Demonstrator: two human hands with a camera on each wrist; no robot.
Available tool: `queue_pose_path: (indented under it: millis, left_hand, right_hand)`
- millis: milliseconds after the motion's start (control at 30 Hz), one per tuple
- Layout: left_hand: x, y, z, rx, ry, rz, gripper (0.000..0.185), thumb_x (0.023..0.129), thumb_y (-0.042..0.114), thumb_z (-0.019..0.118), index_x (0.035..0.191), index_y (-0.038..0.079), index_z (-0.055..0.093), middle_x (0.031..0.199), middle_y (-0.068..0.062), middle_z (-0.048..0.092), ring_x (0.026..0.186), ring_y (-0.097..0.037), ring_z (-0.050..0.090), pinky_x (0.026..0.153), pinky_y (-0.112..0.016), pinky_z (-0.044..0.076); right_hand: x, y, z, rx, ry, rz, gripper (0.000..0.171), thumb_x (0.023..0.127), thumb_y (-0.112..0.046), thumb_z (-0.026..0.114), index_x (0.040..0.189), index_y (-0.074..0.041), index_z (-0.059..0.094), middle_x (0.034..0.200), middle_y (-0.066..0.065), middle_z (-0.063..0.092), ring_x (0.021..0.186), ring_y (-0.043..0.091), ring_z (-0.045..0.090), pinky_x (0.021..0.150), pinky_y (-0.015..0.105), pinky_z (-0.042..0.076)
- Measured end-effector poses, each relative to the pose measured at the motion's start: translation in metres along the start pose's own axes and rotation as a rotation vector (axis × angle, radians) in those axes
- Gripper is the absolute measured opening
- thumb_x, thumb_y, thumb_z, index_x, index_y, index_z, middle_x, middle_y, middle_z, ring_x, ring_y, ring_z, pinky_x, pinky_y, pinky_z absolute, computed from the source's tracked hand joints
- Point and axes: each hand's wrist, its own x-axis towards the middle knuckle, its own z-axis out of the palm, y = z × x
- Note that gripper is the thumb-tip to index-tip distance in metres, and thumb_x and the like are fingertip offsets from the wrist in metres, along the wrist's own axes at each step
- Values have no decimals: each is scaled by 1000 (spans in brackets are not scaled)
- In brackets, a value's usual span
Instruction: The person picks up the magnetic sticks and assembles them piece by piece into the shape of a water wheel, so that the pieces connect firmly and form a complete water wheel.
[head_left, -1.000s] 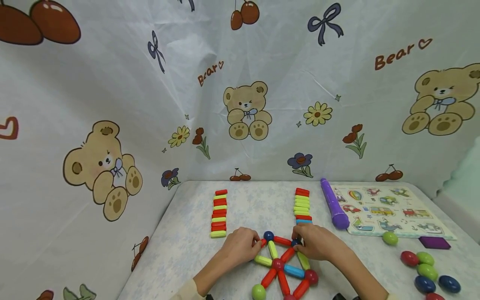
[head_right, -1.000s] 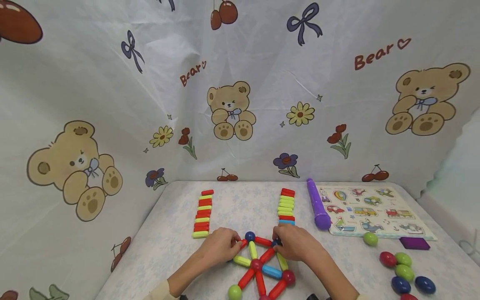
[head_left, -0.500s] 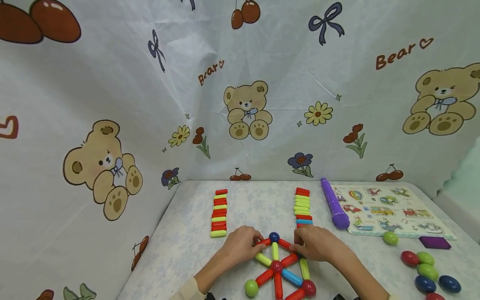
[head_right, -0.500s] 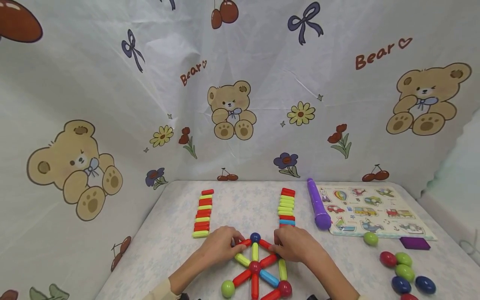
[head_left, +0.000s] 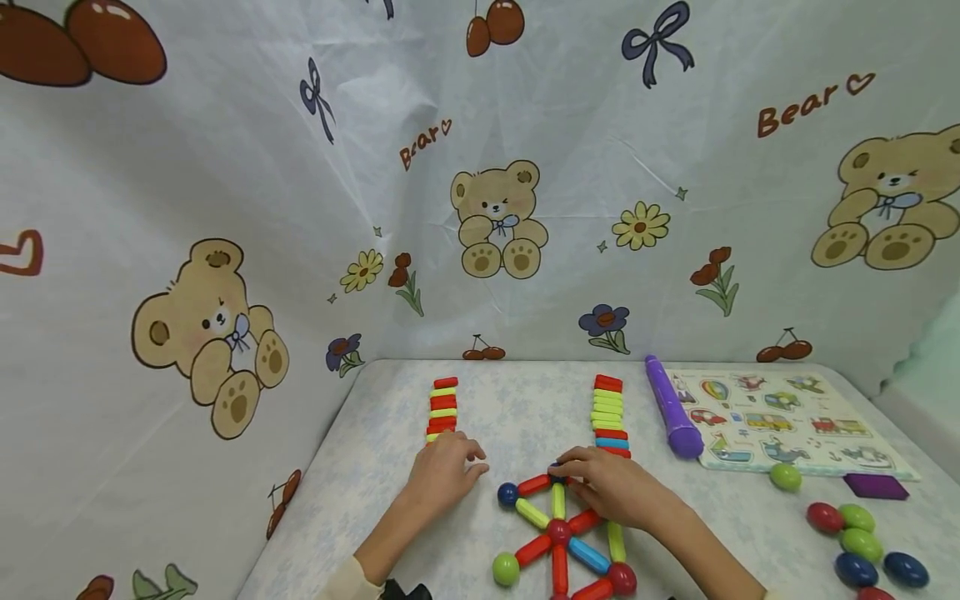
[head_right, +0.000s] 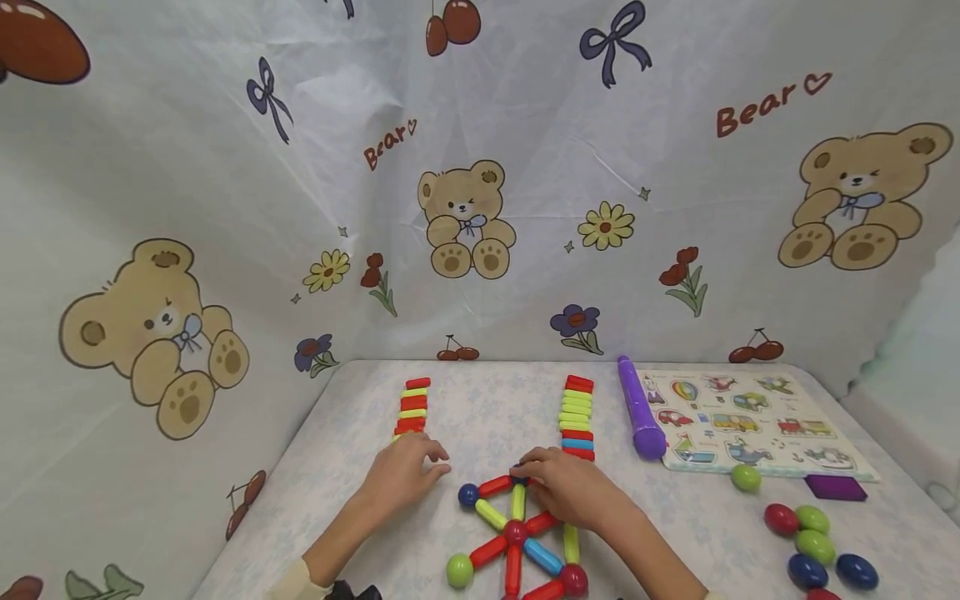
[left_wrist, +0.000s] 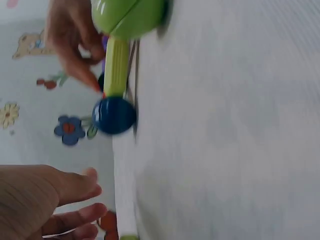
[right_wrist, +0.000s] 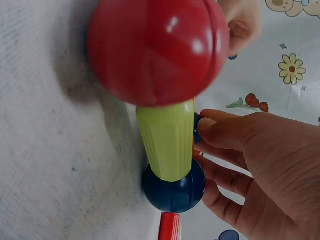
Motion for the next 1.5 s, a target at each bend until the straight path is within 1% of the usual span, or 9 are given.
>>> queue_pose_path:
  millis: [100, 233, 567, 733, 933, 1100, 1200, 1367, 1500]
  left_hand:
    - [-7, -17, -5, 51, 66, -24, 14, 85, 20, 93, 94, 15, 85, 90, 2, 72, 87, -17, 61, 70, -34, 54]
    - [-13, -31, -7, 78, 106, -65, 16, 80, 15, 96, 90, 13, 84, 89, 0, 72, 85, -18, 60, 71, -36, 56]
    - [-20, -39, -7, 46, 69, -123, 20, 78, 7, 97, 93, 10, 84, 90, -1, 69, 86, -17, 59, 71, -37, 57]
    - [-23, -39, -7, 43, 50, -108, 18, 79, 10, 97, 90, 12, 84, 88, -1, 68, 83, -15, 57, 67, -34, 55]
    - [-25, -34, -7, 40, 29, -38, 17, 81, 12, 95, 92, 13, 83, 90, 1, 70, 84, -13, 60, 69, -34, 56]
    - [-23, -24, -5, -27, -25, 3, 11, 87, 13, 90, 96, 10, 84, 90, 3, 70, 80, -9, 58, 66, -31, 53]
    - [-19, -15, -3, -98, -74, -8, 11, 92, 16, 85, 101, 9, 84, 91, 6, 70, 79, -6, 55, 65, -29, 51]
    - [-11, 5, 0, -256, -147, -34, 25, 98, 21, 78, 116, 6, 81, 84, 10, 66, 65, -6, 54, 57, -25, 47]
    - [-9, 19, 5, -353, -179, -33, 24, 99, 20, 76, 117, 5, 80, 81, 11, 66, 59, -6, 54, 55, -23, 46]
  right_hand:
    - [-1, 2, -2, 3, 25, 28, 30, 99, -8, 76, 128, -17, 80, 124, 1, 72, 108, 22, 71, 87, 43, 63]
    - [-3, 4, -4, -5, 43, 103, 29, 96, -4, 78, 121, -17, 83, 115, -1, 71, 96, 19, 69, 81, 41, 63]
    - [0, 2, -5, 20, 71, 304, 18, 89, -8, 88, 103, -19, 83, 102, -6, 71, 87, 13, 67, 81, 41, 62]
    - [-1, 3, -3, 36, 60, 333, 19, 91, -8, 86, 101, -22, 78, 97, -7, 69, 77, 12, 58, 70, 31, 57]
    - [-2, 5, -3, 53, 55, 285, 20, 93, -8, 84, 103, -22, 74, 90, -10, 67, 71, 11, 54, 63, 26, 49]
    - [-3, 7, -4, 57, 58, 249, 20, 93, -8, 84, 104, -21, 73, 91, -11, 67, 71, 9, 52, 63, 26, 48]
    - [-3, 6, -5, 60, 58, 242, 20, 93, -8, 84, 104, -21, 73, 91, -11, 67, 71, 9, 52, 63, 26, 48]
    - [-4, 6, -6, 58, 58, 242, 20, 93, -8, 84, 103, -21, 73, 91, -11, 67, 69, 9, 51, 61, 26, 46]
    - [-3, 5, -6, 48, 57, 252, 20, 93, -8, 84, 103, -21, 72, 90, -11, 66, 69, 9, 51, 61, 27, 46]
